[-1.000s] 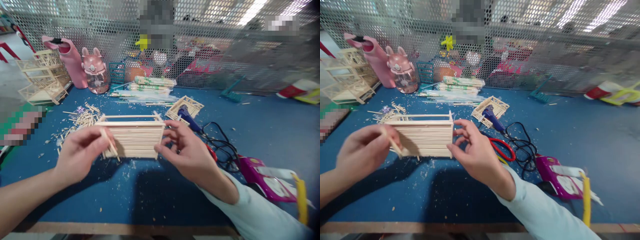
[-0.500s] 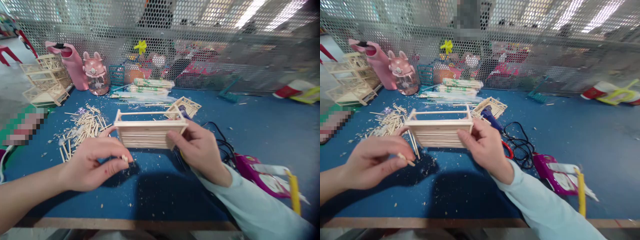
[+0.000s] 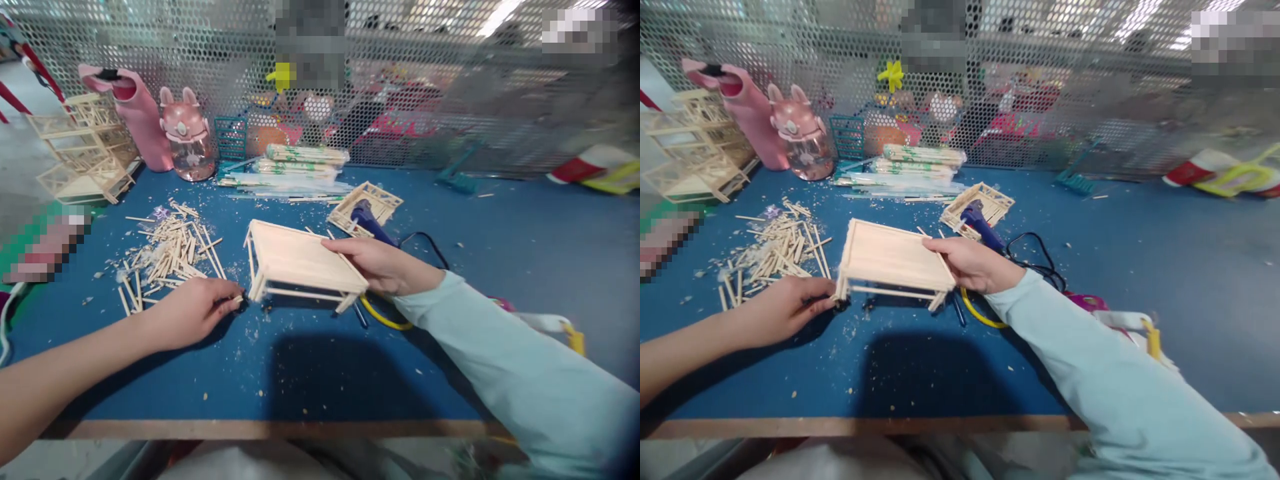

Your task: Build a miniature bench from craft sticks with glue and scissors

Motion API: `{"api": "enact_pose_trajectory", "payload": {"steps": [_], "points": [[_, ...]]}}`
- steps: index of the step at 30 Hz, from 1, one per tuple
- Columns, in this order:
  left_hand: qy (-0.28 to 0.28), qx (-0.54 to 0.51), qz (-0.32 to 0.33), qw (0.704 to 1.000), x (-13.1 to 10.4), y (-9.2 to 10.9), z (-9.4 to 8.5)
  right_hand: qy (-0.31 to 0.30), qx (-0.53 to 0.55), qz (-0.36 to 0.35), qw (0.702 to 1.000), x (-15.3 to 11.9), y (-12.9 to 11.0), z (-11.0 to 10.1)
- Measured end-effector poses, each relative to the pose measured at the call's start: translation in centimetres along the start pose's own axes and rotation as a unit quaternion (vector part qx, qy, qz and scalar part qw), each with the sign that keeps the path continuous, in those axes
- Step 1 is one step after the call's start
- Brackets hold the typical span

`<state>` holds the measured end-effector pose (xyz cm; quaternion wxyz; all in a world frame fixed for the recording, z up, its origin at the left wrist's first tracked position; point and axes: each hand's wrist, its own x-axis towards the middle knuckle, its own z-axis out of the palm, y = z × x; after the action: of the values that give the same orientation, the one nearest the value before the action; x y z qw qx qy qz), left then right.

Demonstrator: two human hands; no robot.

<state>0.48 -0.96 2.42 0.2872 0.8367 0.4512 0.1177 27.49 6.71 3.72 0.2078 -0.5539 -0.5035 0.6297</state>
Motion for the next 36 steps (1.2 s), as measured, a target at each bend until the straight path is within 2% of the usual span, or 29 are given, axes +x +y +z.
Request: {"api": "enact_pose_trajectory", "payload": {"steps": [3, 5, 11, 14, 18, 20, 21, 23, 25, 26, 28, 30, 32, 34, 36], "points": [[0.008, 0.050, 0.007, 0.999, -0.5, -0.5, 0.1, -0.013, 0.082, 0.093, 0.992, 0.0, -1.0, -0.2], [0.019, 0.062, 0.006, 0.998, -0.9, -1.0, 0.0, -0.019, 0.101, 0.115, 0.988, 0.0, -1.4, -0.4], [0.059, 0.060, -0.061, 0.995, -2.0, -2.3, -0.8, -0.053, 0.105, 0.106, 0.987, 0.3, -1.1, -0.8], [0.063, 0.053, -0.069, 0.994, -2.2, -2.3, -0.9, -0.042, 0.070, 0.090, 0.993, 0.2, -0.9, -0.7], [0.126, 0.034, -0.074, 0.989, -2.2, -1.8, -0.7, 0.013, -0.062, -0.006, 0.998, -0.4, -0.4, 0.1], [0.164, 0.028, -0.071, 0.984, -2.4, -1.5, -0.7, 0.057, -0.191, -0.072, 0.977, -0.8, -0.1, 0.6], [0.178, 0.023, -0.069, 0.981, -2.4, -1.4, -0.8, 0.090, -0.271, -0.104, 0.953, -0.9, 0.1, 0.8], [0.195, 0.008, -0.075, 0.978, -2.5, -1.0, -0.9, 0.173, -0.418, -0.156, 0.878, -1.4, 0.1, 1.2], [0.213, -0.020, -0.078, 0.974, -2.3, -0.5, -1.2, 0.244, -0.494, -0.190, 0.813, -2.0, -0.3, 1.5], [0.226, -0.041, -0.073, 0.971, -2.1, 0.0, -1.4, 0.253, -0.501, -0.209, 0.801, -2.3, -0.7, 1.8], [0.261, -0.090, -0.037, 0.960, -1.0, 1.2, -1.9, 0.209, -0.477, -0.270, 0.810, -3.1, -1.9, 2.5], [0.294, -0.154, 0.010, 0.943, 0.7, 2.8, -2.5, 0.095, -0.435, -0.356, 0.822, -3.7, -3.3, 3.4], [0.311, -0.207, 0.064, 0.925, 2.8, 4.3, -3.2, 0.010, -0.397, -0.423, 0.815, -4.0, -4.7, 4.3], [0.326, -0.248, 0.112, 0.906, 4.9, 5.4, -3.9, -0.004, -0.353, -0.474, 0.807, -4.0, -5.9, 4.8], [0.315, -0.271, 0.143, 0.898, 6.7, 5.9, -4.6, 0.005, -0.305, -0.501, 0.810, -3.4, -7.0, 4.8]]}}
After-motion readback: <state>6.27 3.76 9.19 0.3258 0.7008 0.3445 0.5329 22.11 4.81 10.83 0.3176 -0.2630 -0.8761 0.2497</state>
